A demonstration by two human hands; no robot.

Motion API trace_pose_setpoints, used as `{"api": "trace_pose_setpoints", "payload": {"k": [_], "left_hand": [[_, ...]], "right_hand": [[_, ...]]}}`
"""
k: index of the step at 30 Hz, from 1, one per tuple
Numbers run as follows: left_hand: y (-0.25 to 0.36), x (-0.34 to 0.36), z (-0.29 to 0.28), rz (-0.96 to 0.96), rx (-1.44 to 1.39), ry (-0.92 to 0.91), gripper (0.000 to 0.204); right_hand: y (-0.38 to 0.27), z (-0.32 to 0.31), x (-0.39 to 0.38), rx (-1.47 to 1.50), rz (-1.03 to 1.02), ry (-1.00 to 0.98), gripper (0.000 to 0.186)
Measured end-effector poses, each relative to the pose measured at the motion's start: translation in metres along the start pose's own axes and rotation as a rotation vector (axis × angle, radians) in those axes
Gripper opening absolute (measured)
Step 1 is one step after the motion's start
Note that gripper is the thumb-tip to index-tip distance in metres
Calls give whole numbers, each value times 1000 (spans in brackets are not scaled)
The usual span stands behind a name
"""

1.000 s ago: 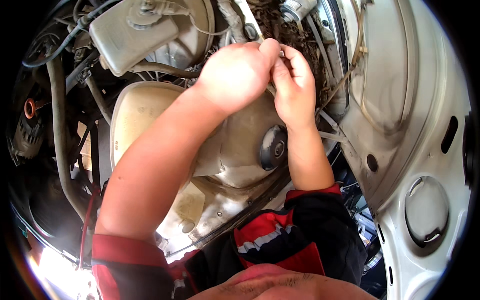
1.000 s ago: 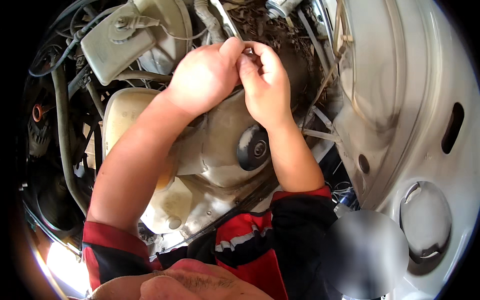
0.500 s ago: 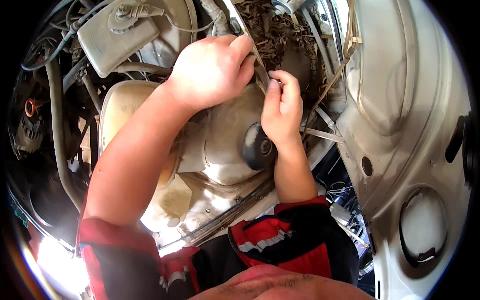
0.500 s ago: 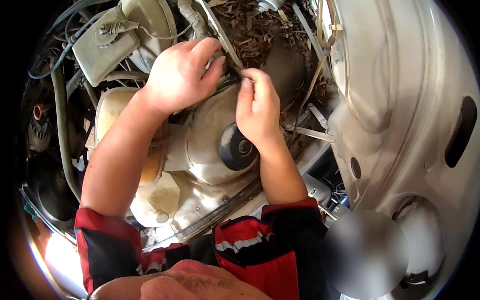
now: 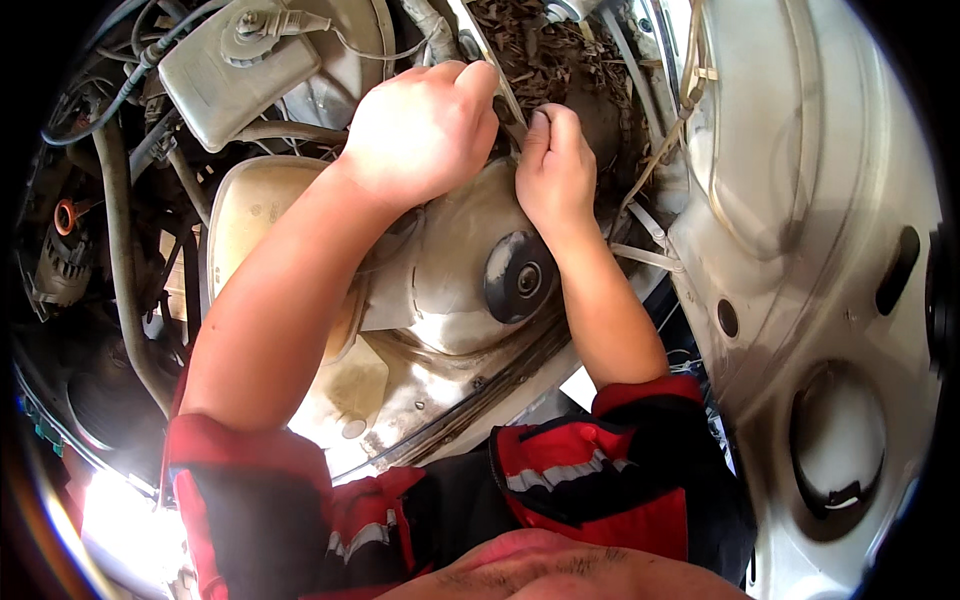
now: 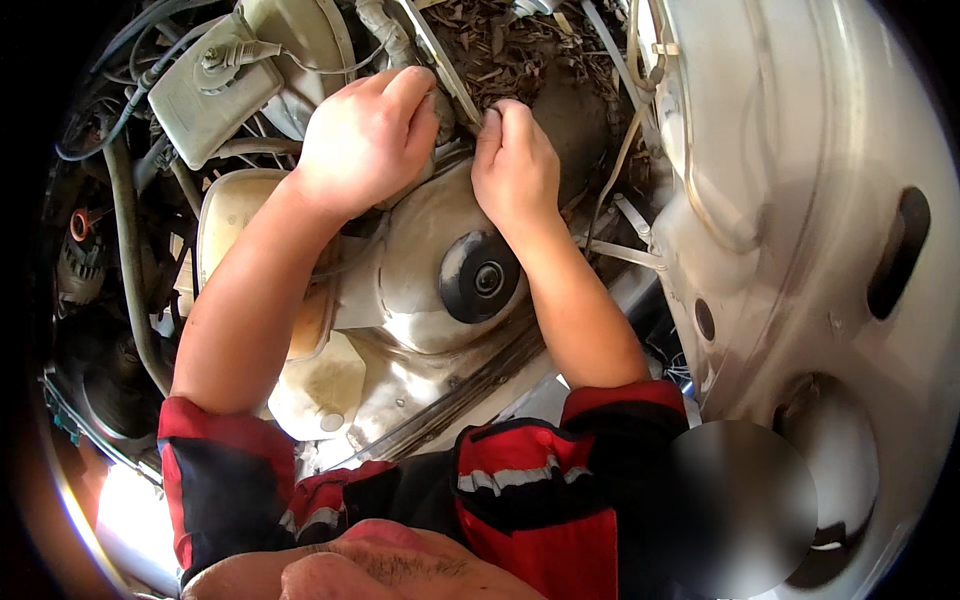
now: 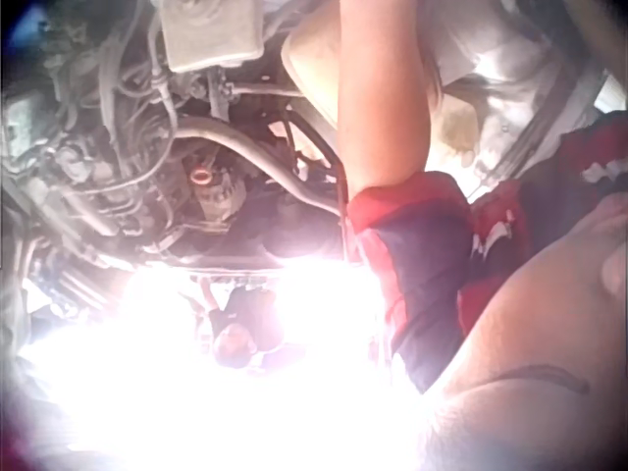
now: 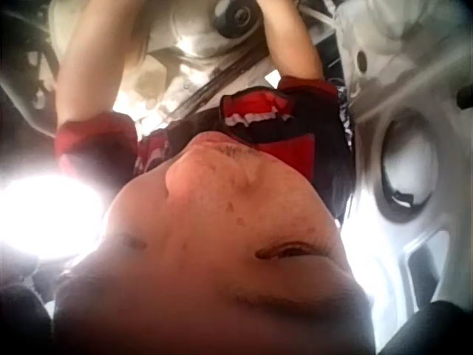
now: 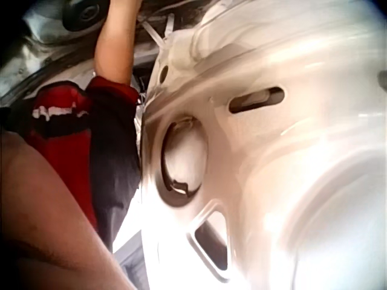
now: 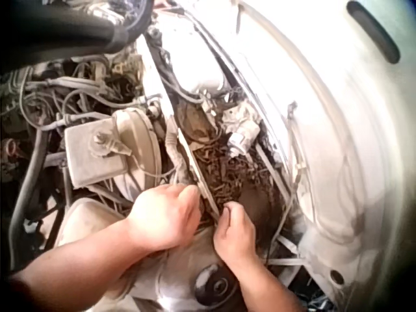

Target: The person uses a socket wrench and hands to loosen bolts in a car engine bay, removes a fluid reservoir tank, and works on components inside the cowl compartment by hand.

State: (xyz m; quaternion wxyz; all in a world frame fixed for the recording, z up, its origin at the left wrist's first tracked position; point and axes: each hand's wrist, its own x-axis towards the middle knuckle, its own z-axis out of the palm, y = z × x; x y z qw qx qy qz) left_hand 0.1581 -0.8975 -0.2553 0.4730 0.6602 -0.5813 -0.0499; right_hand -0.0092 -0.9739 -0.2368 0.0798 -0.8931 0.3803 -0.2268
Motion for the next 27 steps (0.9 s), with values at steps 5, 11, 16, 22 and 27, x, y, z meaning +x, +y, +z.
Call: {"api": "trace_pose_setpoints", "payload": {"k": [5, 11, 16, 22, 27], "left_hand": [[10, -1, -1, -21, -26, -14, 8], [21, -1, -11, 62, -83, 6, 7], [50, 29, -31, -22, -115, 11, 15], [-11, 120, -34, -88, 227, 70, 34], [-52, 207, -15, -190, 365, -117, 38]], "right_hand": [[-4, 1, 1, -127, 27, -168, 31], [-11, 0, 2, -134, 93, -233, 28], [15, 2, 7, -102, 28, -294, 21], [-10, -5, 14, -91, 53, -231, 32], [-16, -12, 12, -104, 139, -298, 33]]}}
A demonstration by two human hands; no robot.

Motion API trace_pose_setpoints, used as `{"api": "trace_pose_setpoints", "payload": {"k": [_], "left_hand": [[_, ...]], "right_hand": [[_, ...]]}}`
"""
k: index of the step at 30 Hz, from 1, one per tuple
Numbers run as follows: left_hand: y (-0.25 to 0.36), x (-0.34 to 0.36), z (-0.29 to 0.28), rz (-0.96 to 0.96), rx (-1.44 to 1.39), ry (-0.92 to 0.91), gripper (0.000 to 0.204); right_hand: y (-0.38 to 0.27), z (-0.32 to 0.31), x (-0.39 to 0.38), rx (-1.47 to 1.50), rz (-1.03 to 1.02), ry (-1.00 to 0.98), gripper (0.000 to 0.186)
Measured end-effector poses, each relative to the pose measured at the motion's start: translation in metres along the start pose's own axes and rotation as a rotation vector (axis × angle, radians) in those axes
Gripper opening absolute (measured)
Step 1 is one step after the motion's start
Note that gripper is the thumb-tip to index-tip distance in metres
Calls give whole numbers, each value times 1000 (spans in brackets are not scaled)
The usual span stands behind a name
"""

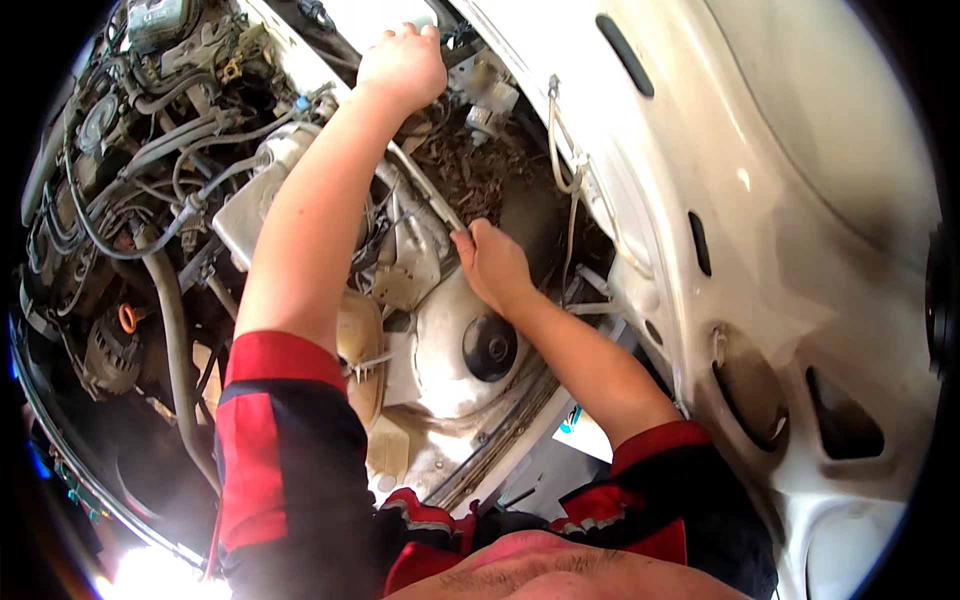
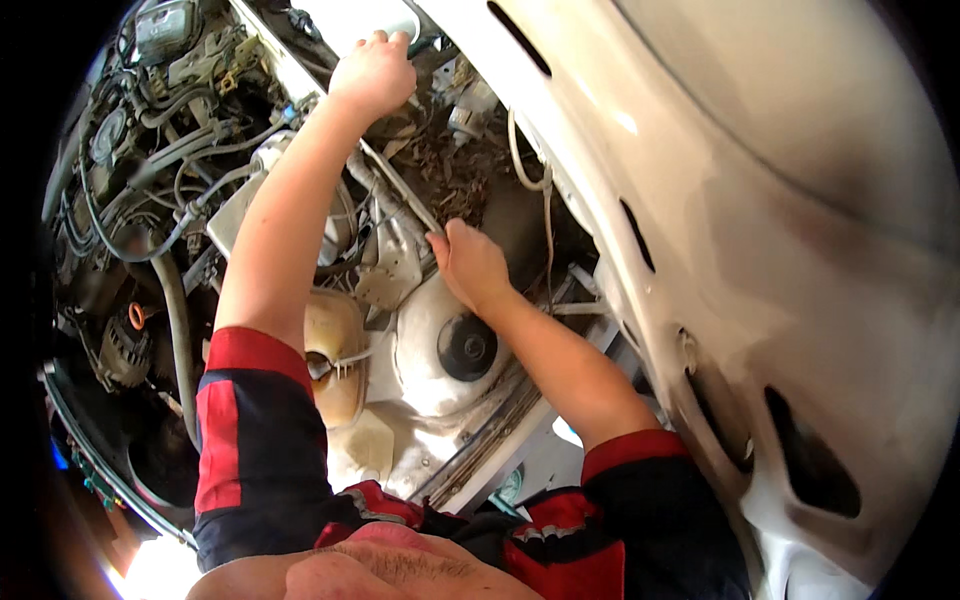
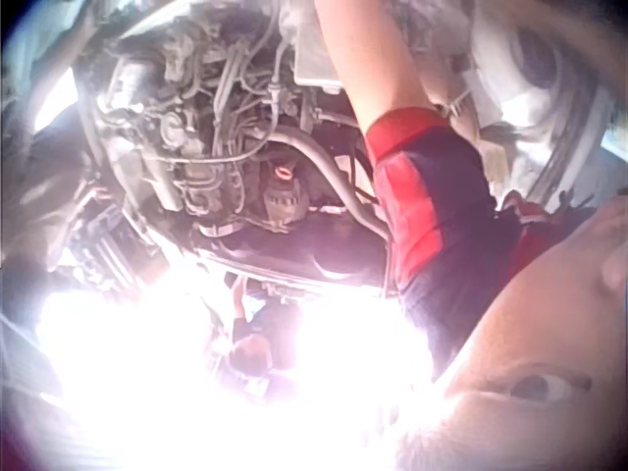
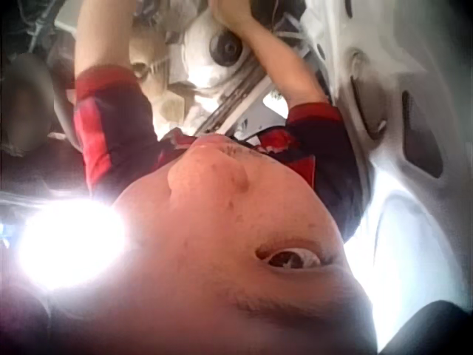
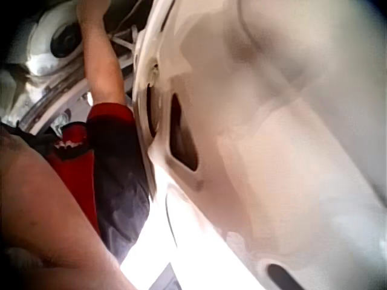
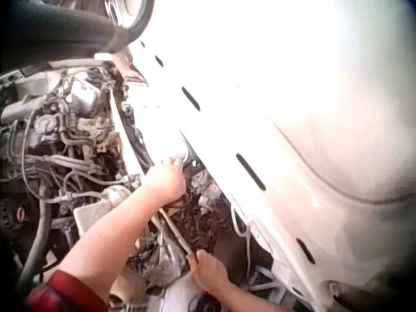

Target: The person uses a socket wrench and hands to loosen bolts in a car engine bay, removes a fluid reservoir tank, and works on components inside the cowl compartment by hand.

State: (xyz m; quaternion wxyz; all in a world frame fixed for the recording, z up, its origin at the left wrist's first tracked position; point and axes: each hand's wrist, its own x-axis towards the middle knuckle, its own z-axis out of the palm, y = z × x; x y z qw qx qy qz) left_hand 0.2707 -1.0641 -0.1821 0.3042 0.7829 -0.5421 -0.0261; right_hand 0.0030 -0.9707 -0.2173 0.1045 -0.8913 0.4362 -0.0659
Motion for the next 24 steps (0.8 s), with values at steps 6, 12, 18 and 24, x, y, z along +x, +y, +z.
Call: {"api": "trace_pose_setpoints", "payload": {"k": [6, 12, 18, 24], "left_hand": [[3, 44, 44, 30, 320, -69, 33], [3, 52, 48, 46, 374, -189, 31], [4, 56, 65, 11, 293, -96, 23], [17, 51, 62, 30, 418, -76, 27]], "right_hand": [[2, 6, -4, 33, 1, -22, 31], [1, 4, -1, 60, 36, -51, 29], [2, -1, 4, 59, 28, -67, 29], [4, 2, 2, 92, 36, -52, 27]]}}
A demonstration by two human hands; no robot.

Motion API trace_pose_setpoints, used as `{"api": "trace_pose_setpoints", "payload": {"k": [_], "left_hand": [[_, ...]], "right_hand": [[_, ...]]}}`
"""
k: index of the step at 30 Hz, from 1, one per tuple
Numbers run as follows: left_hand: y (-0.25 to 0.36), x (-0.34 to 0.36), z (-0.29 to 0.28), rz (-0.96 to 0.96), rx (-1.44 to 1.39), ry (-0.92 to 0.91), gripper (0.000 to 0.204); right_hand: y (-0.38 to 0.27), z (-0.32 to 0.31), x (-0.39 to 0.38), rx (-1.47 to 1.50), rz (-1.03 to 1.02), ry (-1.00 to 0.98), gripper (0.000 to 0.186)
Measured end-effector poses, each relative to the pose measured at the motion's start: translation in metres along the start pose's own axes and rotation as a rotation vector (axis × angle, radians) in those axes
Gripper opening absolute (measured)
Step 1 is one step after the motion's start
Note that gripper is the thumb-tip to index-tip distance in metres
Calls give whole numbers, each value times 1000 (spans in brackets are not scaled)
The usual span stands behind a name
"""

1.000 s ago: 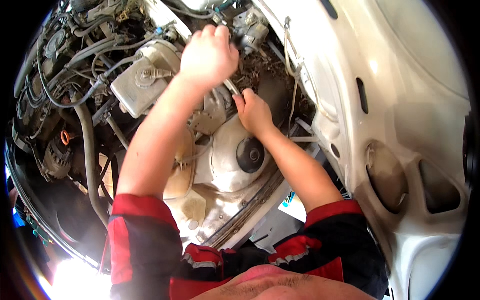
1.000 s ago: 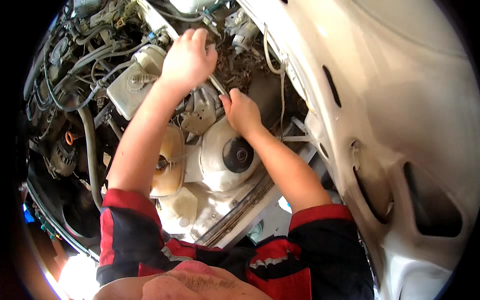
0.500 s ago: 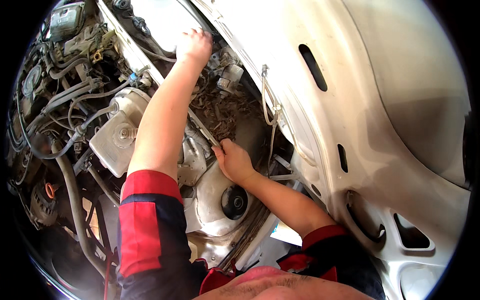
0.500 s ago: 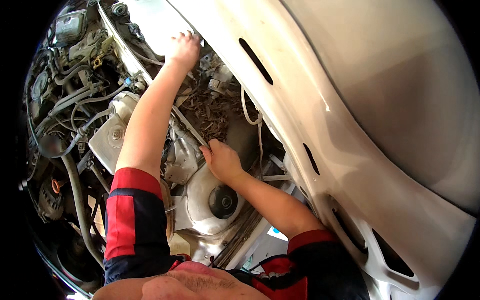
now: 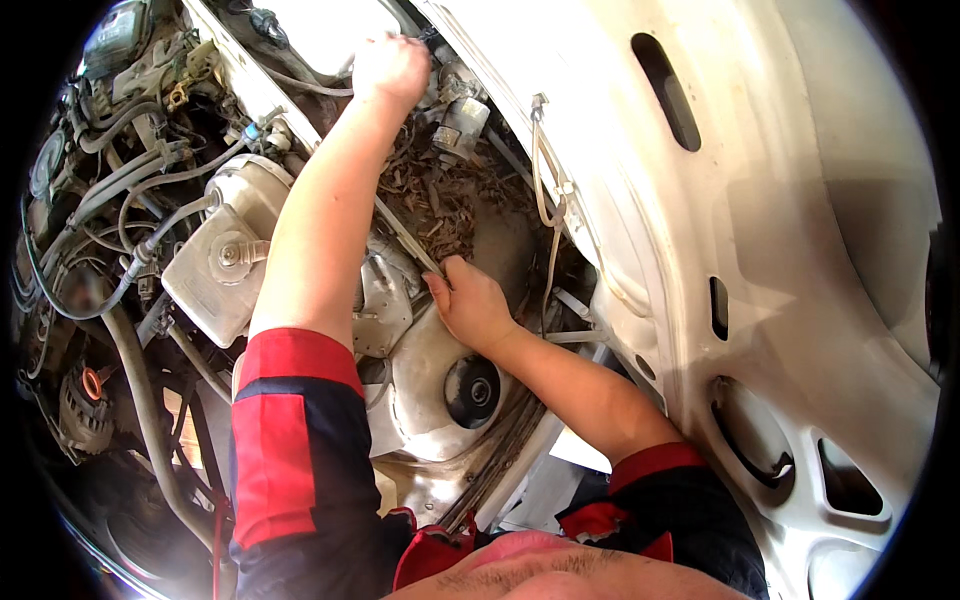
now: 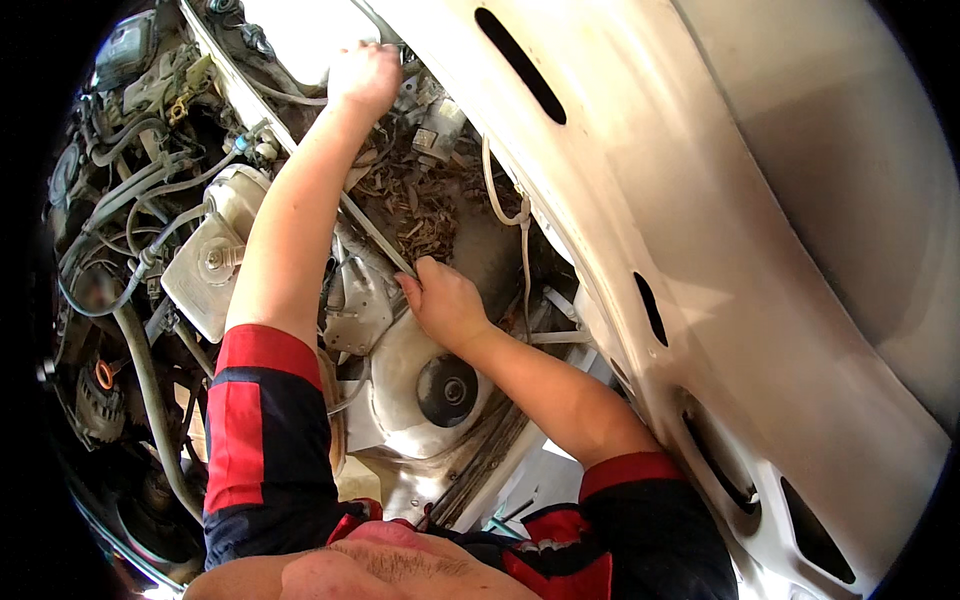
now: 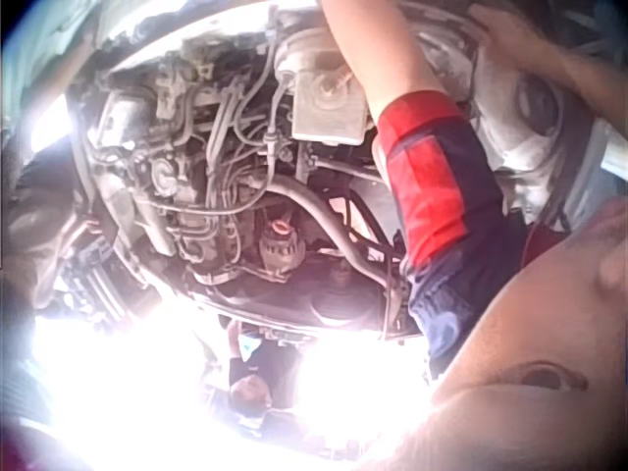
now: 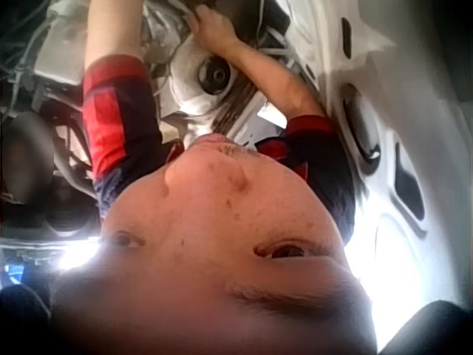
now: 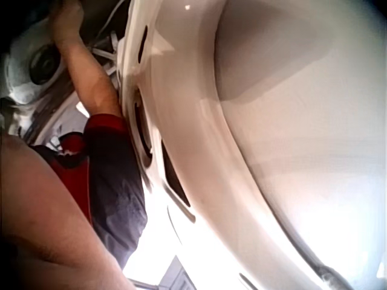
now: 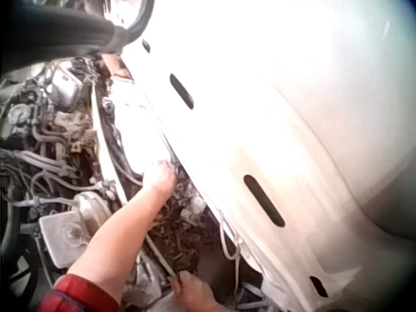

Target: The person uses a socket wrench and hands to loosen bolts in a car engine bay, removes a fluid reservoir tank, and works on components inside the cowl compartment by hand.

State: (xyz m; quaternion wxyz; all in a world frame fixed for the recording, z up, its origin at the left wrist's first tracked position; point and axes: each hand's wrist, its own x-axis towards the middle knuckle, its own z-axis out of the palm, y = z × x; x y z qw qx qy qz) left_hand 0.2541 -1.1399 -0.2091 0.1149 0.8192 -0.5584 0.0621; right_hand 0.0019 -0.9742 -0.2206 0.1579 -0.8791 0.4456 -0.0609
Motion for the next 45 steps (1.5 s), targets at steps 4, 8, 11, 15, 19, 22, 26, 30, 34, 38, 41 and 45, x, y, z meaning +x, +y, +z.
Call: {"api": "trace_pose_setpoints", "payload": {"k": [4, 8, 11, 15, 19, 22, 26, 30, 34, 38, 41, 45], "left_hand": [[23, 0, -10, 60, -309, -46, 22], [16, 6, -1, -55, -535, -165, 25], [12, 3, -10, -72, -566, -208, 24], [8, 0, -11, -41, -533, -209, 25], [0, 3, -21, 98, -241, -153, 22], [0, -8, -76, 26, 37, -331, 30], [-19, 5, -25, 169, 386, -47, 37], [-15, 9, -20, 146, 299, 32, 40], [5, 6, -25, 129, -331, -282, 23], [-1, 5, -15, 114, -552, -267, 24], [-7, 8, -23, 96, -427, -316, 26], [-17, 15, -14, 127, 21, -159, 39]], "right_hand": [[0, -1, 0, -15, -29, 9, 27], [-2, 0, 1, 3, -5, -17, 26], [-1, -2, 2, -39, 17, -28, 28], [-2, -2, 3, -47, -4, -45, 29], [-5, 0, 0, -54, -1, -31, 29], [-1, -2, 0, -56, -18, 4, 29], [-8, -1, 0, -36, -11, -22, 29], [-4, 0, 1, -43, -6, -24, 29], [-3, -1, 0, -52, -18, -22, 29], [0, 5, -2, -43, -39, -4, 29], [-1, 0, 0, -70, -21, -17, 28], [-3, 2, -1, -65, -17, -25, 28]]}}
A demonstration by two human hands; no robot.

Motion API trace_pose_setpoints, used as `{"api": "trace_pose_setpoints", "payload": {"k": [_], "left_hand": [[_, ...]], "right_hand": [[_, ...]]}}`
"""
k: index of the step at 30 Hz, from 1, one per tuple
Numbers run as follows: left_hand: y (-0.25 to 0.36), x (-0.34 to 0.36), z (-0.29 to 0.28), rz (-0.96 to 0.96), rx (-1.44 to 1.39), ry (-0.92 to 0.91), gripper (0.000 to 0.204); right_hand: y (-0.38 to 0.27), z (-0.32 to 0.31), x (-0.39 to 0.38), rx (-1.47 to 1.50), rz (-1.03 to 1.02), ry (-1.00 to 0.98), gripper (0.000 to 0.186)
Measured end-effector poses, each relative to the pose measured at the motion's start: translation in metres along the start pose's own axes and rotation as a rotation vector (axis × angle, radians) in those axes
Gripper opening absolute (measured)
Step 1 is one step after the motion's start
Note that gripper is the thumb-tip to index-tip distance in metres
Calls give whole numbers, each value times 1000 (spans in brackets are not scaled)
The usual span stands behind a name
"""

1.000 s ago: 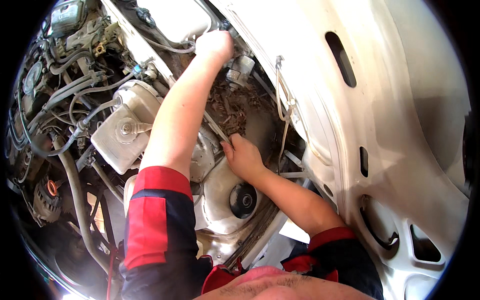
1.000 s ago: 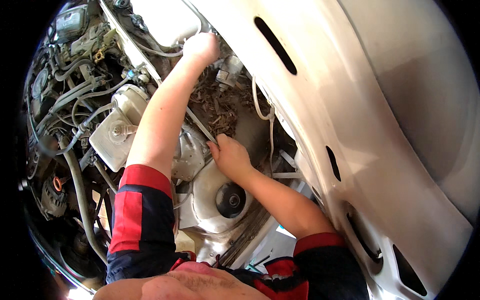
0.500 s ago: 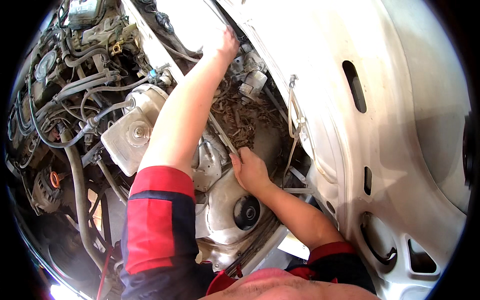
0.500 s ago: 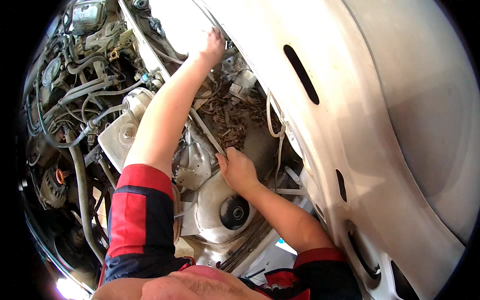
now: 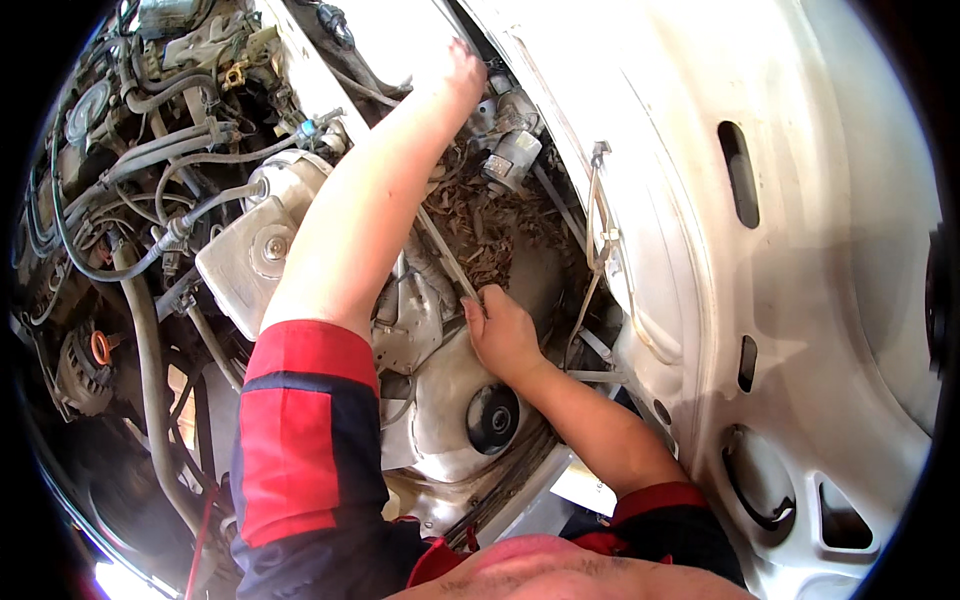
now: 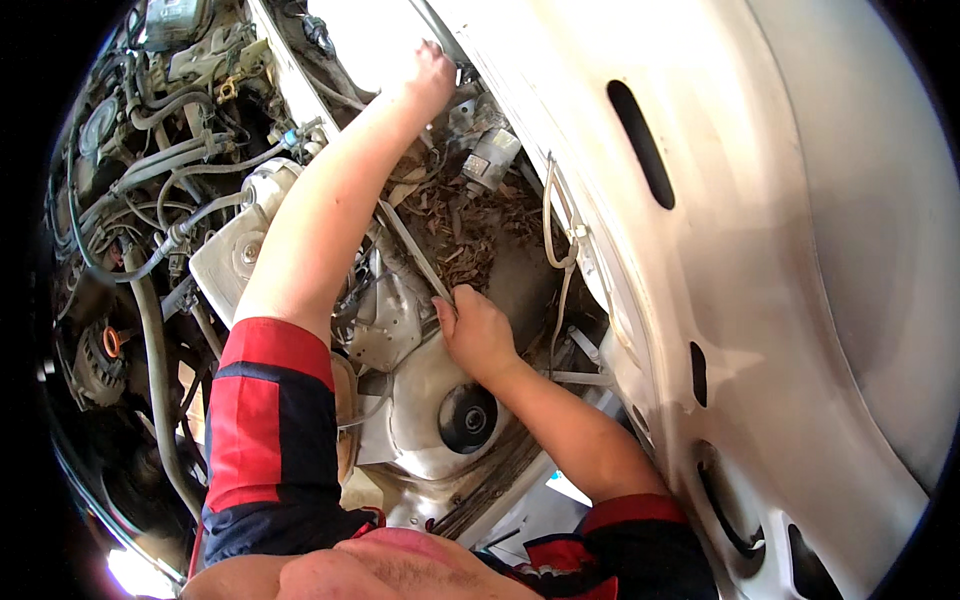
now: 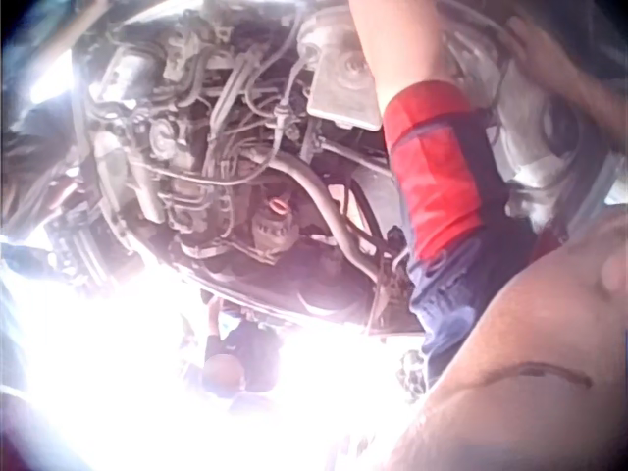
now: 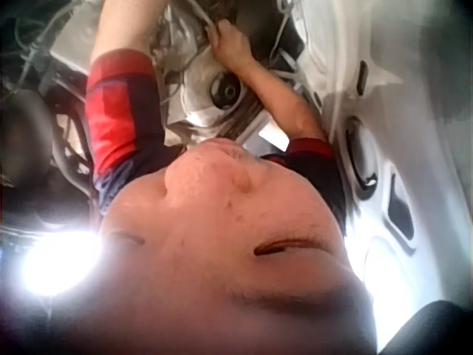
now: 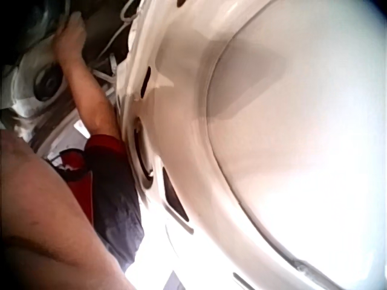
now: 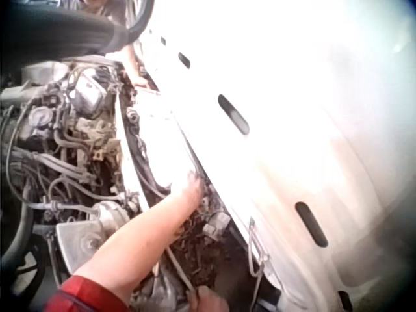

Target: The person uses a socket wrench and hands to loosen bolts in a car engine bay, removes a fluid reservoir tank, and works on components inside the cowl compartment by hand.

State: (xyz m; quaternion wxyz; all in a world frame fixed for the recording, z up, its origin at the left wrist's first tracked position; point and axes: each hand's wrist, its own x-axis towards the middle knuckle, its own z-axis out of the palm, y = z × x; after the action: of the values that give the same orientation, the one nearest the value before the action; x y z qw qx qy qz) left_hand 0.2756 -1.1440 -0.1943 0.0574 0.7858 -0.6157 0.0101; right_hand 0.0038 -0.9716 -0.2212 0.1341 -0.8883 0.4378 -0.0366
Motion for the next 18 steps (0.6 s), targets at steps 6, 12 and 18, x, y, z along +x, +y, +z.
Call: {"api": "trace_pose_setpoints", "payload": {"k": [6, 12, 18], "left_hand": [[-3, -3, -1, 30, 180, 149, 43], [30, -5, 12, 287, -48, -134, 44], [11, -18, -24, 85, -163, -147, 40]], "right_hand": [[0, 0, 1, 12, 13, 5, 27], [-3, 0, 1, 30, -23, 24, 26], [-3, -6, 1, 25, 12, 17, 26]]}}
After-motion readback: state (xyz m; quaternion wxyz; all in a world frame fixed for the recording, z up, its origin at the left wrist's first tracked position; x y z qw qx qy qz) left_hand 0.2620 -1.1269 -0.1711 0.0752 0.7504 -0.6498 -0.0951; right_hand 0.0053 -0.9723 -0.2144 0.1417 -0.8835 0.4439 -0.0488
